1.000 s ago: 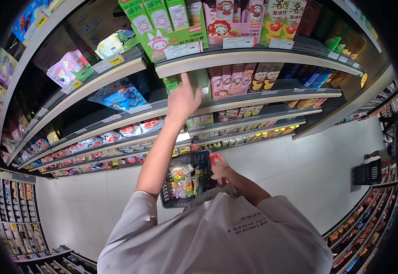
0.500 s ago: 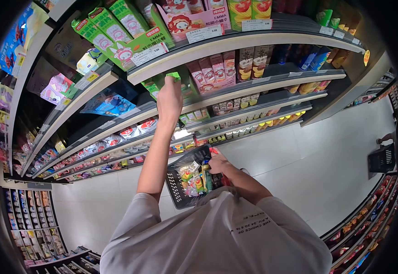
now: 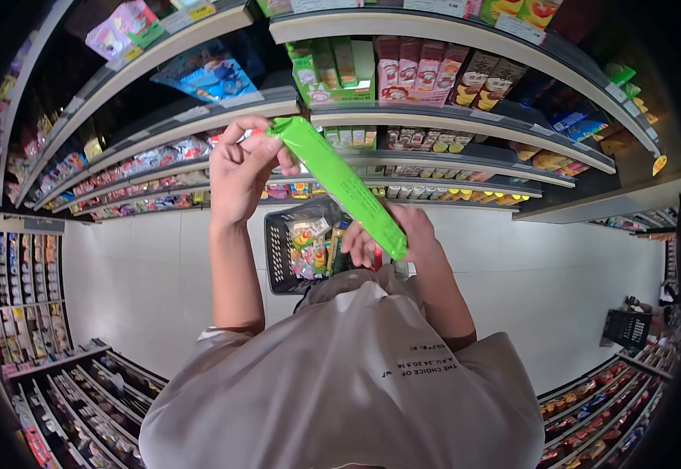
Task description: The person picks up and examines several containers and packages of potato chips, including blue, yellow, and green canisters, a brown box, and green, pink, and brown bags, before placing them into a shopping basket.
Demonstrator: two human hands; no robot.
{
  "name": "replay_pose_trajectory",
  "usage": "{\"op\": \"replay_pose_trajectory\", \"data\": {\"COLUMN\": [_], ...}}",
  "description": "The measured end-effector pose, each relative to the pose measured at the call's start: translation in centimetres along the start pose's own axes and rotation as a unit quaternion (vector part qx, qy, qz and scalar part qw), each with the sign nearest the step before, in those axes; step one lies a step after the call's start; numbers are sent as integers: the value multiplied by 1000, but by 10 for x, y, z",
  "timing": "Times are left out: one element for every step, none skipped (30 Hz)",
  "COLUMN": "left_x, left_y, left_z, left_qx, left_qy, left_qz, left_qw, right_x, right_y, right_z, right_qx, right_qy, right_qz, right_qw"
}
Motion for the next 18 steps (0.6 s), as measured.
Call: {"op": "replay_pose_trajectory", "data": {"left_x": [4,6,8,9,9,10,12,13,13,13,14,16,20,25,30,36,39,42], "left_y": [-4,-5,-3,0,6,7,8,11,16,20,22,21,19,12,7,7,11,15], "left_z": [-5,-6,-8,-7,-4,-3,-3,-2,0,4,6,8,8,9,11,17,19,23], "left_qx": [35,49,64,54,50,42,35,21,23,-5,-33,-24,-23,-21,-20,-47,-48,-43], "left_qy": [4,16,25,39,42,46,50,48,46,48,51,60,58,76,94,126,120,139], "left_qz": [7,25,46,46,66,46,27,33,37,53,67,81,80,101,121,124,122,133], "left_qw": [999,998,997,997,996,997,998,998,998,997,996,995,995,992,988,983,984,980], "right_x": [-1,-2,-2,-3,-3,-2,0,1,3,4,5,7,11,17,19,21,25,30], "right_y": [16,32,45,52,58,63,65,65,67,69,70,68,66,66,71,79,84,85], "right_z": [-3,-8,-10,-8,-7,-8,-8,-5,-4,-5,-6,-6,-11,-15,-20,-31,-39,-47], "right_qx": [-1,117,231,240,236,266,295,309,307,327,347,346,400,451,448,408,366,417], "right_qy": [11,2,-6,-28,-19,-22,-25,-29,-25,-23,-21,-21,-61,-100,-100,-136,-174,-208], "right_qz": [0,39,77,115,117,138,159,177,177,187,196,197,208,219,223,251,279,288], "right_qw": [1000,992,970,964,964,954,942,934,935,926,917,917,891,859,860,867,871,836]}}
Point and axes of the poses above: each hand's wrist, its own x-axis away from the middle knuckle, its own y-axis out of the palm, z = x × y, the point moved 4 cm from there along -x, towards the middle knuckle, and after that the axes turned 12 degrees about -z, right-handed, at the moved point
